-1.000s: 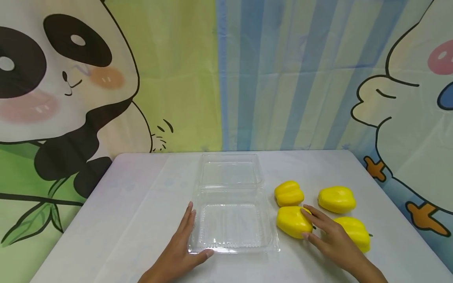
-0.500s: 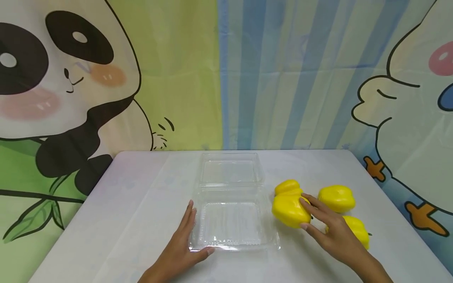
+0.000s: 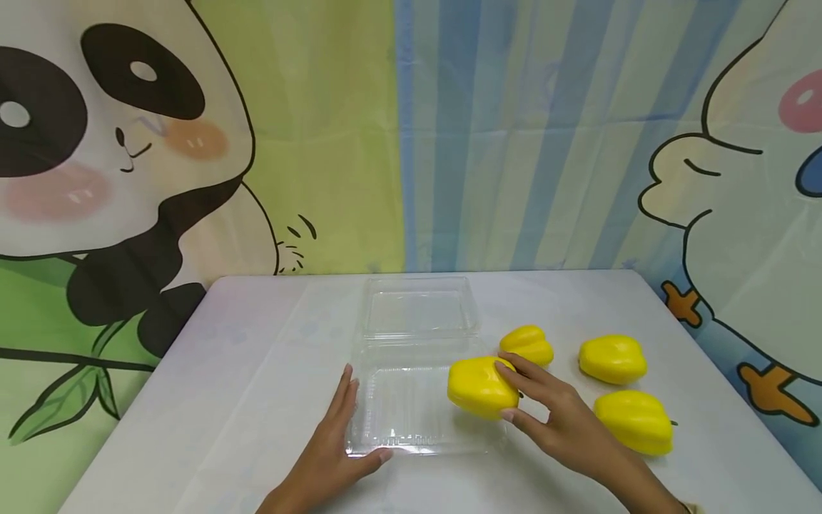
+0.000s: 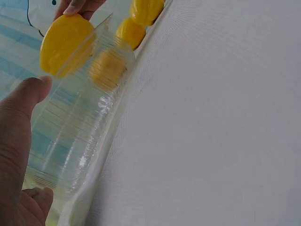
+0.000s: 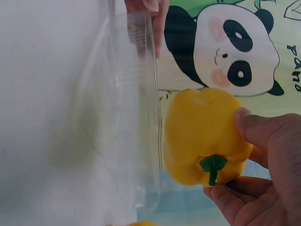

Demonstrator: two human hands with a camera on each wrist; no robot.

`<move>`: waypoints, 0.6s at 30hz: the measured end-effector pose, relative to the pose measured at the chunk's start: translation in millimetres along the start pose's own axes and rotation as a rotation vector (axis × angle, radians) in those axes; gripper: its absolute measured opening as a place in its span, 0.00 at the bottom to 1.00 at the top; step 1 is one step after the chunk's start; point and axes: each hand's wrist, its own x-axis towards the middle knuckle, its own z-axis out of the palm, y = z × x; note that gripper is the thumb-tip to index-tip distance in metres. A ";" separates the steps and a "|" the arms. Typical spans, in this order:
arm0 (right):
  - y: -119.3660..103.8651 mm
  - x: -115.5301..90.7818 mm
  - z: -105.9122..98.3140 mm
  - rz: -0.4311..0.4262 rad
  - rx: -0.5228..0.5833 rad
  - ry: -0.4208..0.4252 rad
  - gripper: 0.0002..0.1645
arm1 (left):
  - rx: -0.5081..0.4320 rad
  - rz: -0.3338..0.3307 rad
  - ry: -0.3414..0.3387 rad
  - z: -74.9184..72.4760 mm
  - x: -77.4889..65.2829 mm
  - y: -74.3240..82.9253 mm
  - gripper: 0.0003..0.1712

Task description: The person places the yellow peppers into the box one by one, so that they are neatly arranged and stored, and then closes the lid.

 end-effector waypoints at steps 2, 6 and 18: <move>-2.0 3.3 4.9 -0.020 0.023 -0.009 0.37 | -0.003 -0.007 -0.001 -0.1 0.1 0.1 0.66; -5.4 8.9 15.9 -0.017 0.044 -0.038 0.36 | -0.023 -0.017 -0.003 -0.3 0.1 0.0 0.67; -12.5 20.0 50.2 -0.042 0.107 -0.128 0.35 | -0.011 0.006 0.001 0.0 0.3 -1.1 0.65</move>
